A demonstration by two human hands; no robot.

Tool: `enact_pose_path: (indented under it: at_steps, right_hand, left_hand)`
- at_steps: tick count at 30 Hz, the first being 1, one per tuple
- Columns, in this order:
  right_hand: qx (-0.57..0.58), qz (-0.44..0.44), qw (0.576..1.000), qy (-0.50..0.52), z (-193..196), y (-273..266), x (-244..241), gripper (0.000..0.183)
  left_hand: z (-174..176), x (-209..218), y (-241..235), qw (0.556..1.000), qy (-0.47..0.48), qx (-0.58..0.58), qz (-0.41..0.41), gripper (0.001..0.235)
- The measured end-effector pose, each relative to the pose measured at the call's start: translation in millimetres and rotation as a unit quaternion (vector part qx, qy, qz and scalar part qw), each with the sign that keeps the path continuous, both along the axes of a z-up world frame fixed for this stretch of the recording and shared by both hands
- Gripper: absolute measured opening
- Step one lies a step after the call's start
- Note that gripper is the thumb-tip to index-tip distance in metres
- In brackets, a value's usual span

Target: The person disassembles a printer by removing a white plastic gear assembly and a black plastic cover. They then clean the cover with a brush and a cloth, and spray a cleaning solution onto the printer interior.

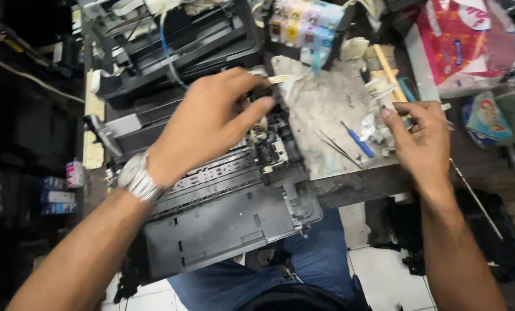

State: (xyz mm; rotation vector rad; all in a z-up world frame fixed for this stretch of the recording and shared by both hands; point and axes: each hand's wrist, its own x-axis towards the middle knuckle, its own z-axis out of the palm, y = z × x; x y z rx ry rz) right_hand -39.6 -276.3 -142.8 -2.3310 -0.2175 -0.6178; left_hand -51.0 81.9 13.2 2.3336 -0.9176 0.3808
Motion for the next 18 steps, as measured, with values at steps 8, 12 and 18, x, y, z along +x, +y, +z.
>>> enact_pose_path:
  at_steps: [8, 12, 18]
  right_hand:
    - [-0.174, -0.004, 0.984, -0.046, -55, -18, 27, 0.026]
    - [-0.160, -0.006, 0.987, -0.005, -72, -26, 39, 0.032]
    - [0.006, -0.009, 0.996, 0.091, -112, -33, 57, 0.032]
  left_hand:
    - [2, -95, 95, 0.985, 0.044, -0.022, 0.162, 0.021]
    - [-5, -142, 132, 0.957, 0.087, -0.039, 0.273, 0.025]
    - [-52, -214, 166, 0.871, 0.117, -0.196, 0.435, 0.028]
